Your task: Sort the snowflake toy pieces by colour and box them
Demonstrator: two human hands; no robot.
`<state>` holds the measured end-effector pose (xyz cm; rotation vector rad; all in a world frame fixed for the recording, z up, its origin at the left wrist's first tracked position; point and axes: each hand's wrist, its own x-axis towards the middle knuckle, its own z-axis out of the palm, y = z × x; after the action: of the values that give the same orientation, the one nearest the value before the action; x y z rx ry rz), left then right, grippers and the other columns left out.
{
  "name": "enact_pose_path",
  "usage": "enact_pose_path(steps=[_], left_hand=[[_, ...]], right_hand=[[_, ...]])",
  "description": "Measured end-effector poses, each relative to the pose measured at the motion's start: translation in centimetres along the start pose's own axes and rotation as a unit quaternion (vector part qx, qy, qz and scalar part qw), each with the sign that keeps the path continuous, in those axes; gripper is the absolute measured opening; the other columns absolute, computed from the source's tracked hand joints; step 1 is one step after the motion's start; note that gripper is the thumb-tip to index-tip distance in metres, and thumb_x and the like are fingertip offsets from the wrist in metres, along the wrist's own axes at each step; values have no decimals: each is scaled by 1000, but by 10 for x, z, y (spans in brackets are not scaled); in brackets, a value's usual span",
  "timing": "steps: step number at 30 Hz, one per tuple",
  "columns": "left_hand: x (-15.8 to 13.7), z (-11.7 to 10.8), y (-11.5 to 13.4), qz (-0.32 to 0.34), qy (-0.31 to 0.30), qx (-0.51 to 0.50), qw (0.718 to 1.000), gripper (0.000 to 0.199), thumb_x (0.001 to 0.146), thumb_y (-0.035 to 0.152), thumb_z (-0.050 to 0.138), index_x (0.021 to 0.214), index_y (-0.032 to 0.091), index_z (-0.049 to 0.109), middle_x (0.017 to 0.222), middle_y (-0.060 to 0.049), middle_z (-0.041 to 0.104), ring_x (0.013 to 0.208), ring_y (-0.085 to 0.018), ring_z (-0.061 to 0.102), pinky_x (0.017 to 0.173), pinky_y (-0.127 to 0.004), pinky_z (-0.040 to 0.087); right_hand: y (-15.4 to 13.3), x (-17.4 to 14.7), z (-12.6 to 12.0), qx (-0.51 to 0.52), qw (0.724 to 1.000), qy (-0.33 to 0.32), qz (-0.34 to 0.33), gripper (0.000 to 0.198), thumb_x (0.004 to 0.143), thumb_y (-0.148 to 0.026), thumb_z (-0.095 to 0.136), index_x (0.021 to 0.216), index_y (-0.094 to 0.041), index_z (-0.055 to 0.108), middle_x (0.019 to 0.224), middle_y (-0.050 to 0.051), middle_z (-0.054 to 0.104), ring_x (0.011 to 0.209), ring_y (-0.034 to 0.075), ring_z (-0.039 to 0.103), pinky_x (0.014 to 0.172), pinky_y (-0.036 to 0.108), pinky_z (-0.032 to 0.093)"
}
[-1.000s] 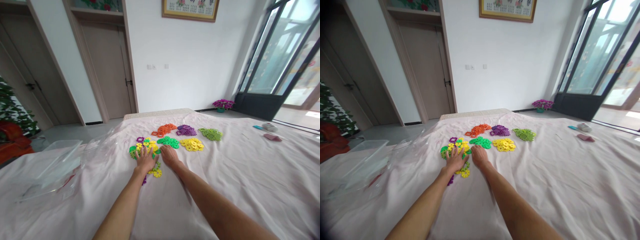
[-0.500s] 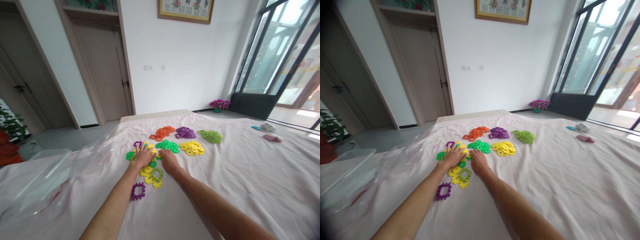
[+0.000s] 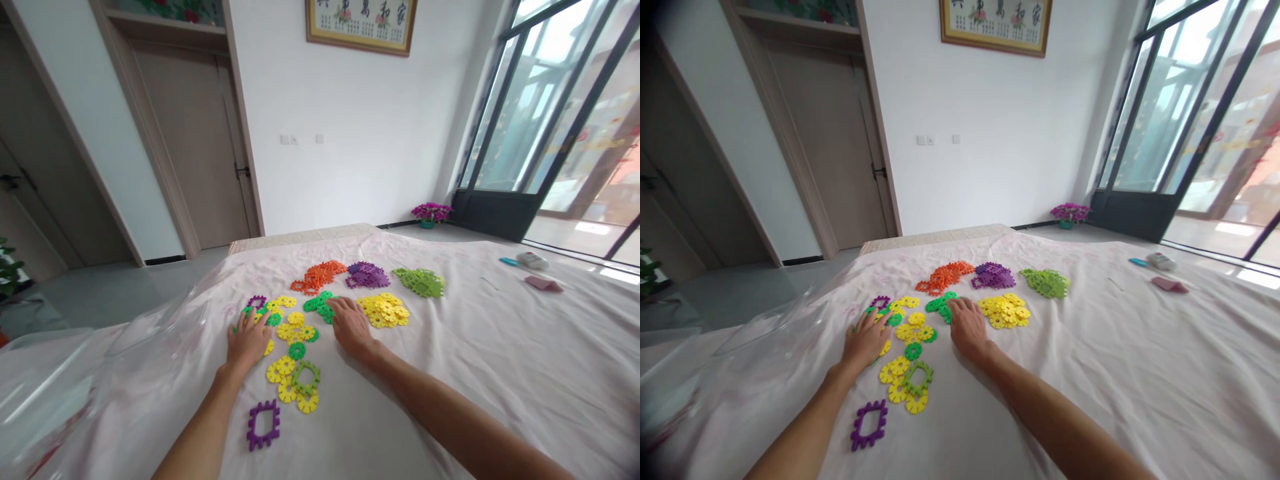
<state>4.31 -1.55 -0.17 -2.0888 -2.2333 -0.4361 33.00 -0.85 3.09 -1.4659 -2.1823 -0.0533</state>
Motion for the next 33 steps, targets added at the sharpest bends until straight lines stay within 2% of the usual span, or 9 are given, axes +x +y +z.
enact_pose_path(steps=[4, 7, 10, 15, 22, 25, 29, 31, 33], left_hand=[[-1, 4, -1, 8, 24, 22, 999, 46, 94, 40, 42, 138, 36, 56, 154, -10, 45, 142, -37, 37, 110, -61, 29], [0, 4, 0, 10, 27, 39, 999, 45, 94, 41, 44, 137, 37, 57, 153, -8, 47, 141, -35, 38, 110, -57, 32], [0, 3, 0, 15, 29, 56, 998, 45, 95, 40, 43, 137, 35, 57, 152, -8, 47, 140, -32, 40, 110, -53, 34], [-1, 0, 2, 22, 31, 68, 997, 44, 95, 38, 43, 137, 34, 59, 151, -8, 49, 139, -29, 42, 110, -48, 34], [-1, 0, 2, 30, 42, 81, 995, 43, 96, 37, 43, 135, 33, 60, 149, -7, 51, 138, -27, 44, 110, -44, 36], [0, 2, 2, 29, 48, 84, 995, 43, 95, 37, 43, 134, 33, 61, 148, -7, 52, 137, -28, 45, 110, -44, 36], [0, 3, 3, 27, 52, 80, 995, 43, 95, 35, 44, 134, 33, 61, 147, -7, 53, 138, -30, 44, 110, -46, 37], [-1, 2, 3, 33, 55, 73, 995, 43, 95, 35, 44, 134, 32, 62, 147, -7, 54, 138, -31, 45, 110, -47, 37], [-1, 2, 3, 41, 59, 69, 995, 42, 95, 35, 45, 133, 32, 62, 146, -8, 54, 137, -30, 46, 109, -47, 38]], right_hand=[[52, 9, -13, -87, 995, -13, 51, 44, 93, -23, 49, 136, -25, 59, 148, 8, 52, 144, 34, 27, 115, 57, 18], [78, 7, -14, -110, 990, -50, 67, 39, 96, -39, 47, 131, -28, 61, 144, 8, 54, 144, 38, 25, 110, 69, 12], [91, 4, -14, -109, 989, -69, 76, 41, 98, -47, 40, 130, -30, 61, 139, 8, 58, 137, 38, 33, 106, 69, 19], [109, 3, -23, -121, 986, -65, 98, 39, 99, -43, 38, 121, -27, 65, 127, 9, 63, 120, 31, 49, 100, 54, 32], [142, 6, -33, -145, 973, -77, 163, 38, 95, -43, 42, 120, -25, 65, 127, 12, 62, 122, 33, 48, 100, 51, 32], [144, 29, -27, -148, 969, -60, 186, 54, 90, -49, 51, 138, -24, 53, 145, 14, 49, 136, 35, 36, 107, 53, 27], [134, 74, -2, -131, 961, -67, 235, 88, 84, -64, 56, 156, -25, 25, 165, 15, 13, 149, 39, 9, 112, 60, 18], [130, 93, 14, -119, 955, -86, 258, 91, 83, -69, 52, 158, -29, 19, 167, 12, 2, 150, 41, -1, 110, 69, 14], [132, 106, 29, -114, 949, -99, 279, 86, 86, -71, 45, 157, -32, 18, 167, 10, -2, 149, 41, -6, 106, 76, 9]])
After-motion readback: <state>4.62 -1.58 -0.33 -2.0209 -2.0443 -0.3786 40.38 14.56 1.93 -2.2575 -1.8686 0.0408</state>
